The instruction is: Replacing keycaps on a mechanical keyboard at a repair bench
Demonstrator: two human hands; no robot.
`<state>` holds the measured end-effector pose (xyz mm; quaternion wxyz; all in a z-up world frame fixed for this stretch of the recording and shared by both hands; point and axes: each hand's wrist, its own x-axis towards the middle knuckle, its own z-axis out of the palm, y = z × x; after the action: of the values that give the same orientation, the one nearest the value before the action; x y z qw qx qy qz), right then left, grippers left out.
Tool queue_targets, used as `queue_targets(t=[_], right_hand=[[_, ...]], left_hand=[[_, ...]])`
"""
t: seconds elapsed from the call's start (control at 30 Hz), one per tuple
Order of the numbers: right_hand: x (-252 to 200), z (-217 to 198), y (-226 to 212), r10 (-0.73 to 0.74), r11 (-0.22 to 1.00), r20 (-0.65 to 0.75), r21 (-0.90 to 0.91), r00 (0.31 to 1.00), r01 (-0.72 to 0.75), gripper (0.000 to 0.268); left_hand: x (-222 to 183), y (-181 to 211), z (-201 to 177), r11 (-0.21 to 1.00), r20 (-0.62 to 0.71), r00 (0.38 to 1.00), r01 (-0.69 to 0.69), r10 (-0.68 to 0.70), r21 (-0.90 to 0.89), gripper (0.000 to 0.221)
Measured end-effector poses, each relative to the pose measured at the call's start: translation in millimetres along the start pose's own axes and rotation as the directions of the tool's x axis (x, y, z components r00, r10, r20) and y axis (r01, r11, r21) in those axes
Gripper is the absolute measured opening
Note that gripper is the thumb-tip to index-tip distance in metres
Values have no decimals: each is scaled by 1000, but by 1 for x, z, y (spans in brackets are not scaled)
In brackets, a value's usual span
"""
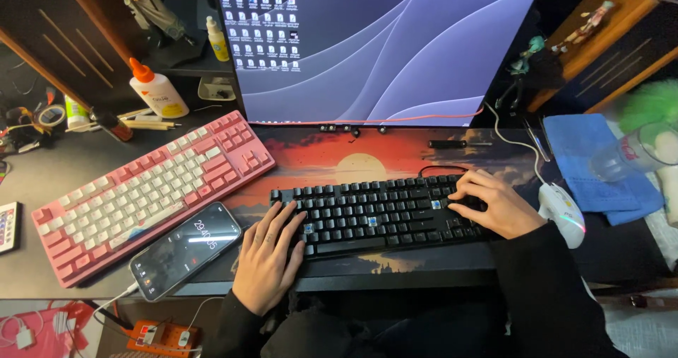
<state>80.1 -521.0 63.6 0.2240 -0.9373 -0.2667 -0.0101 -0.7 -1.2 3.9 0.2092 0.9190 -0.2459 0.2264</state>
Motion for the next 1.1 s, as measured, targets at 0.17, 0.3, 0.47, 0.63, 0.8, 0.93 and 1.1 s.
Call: queue_targets(t=[0.17, 0.3, 0.47, 0.63, 0.8, 0.93, 1.1], right_hand=[[1, 9, 7, -53, 964, 74, -258, 996, 70, 18], [4, 18, 13, -37, 921, 108, -383, 994, 76, 18], [44, -8, -9, 59, 948, 194, -319, 979, 5, 22], [129, 4, -50, 71, 992, 102, -111, 992, -60, 24], [215, 86, 12, 157, 846, -94, -501, 983, -183, 29], [234, 111, 25, 101, 781, -162, -598, 982, -179, 35], [222, 85, 0, 181, 913, -70, -360, 981, -194, 15]], left_hand=[[-1, -1, 3, 1000, 2, 1000, 4, -4, -7, 54], [-1, -3, 5, 1000, 12, 1000, 5, -5, 0, 55], [-2, -2, 6, 1000, -14, 1000, 3, -3, -2, 54], [0, -4, 9, 999, -40, 999, -16, 17, 33, 54], [1, -1, 4, 1000, -46, 999, -13, 12, -8, 51], [-2, -5, 8, 1000, -50, 999, -5, 4, -7, 51], [-5, -6, 12, 1000, -22, 1000, 6, -7, -29, 52]])
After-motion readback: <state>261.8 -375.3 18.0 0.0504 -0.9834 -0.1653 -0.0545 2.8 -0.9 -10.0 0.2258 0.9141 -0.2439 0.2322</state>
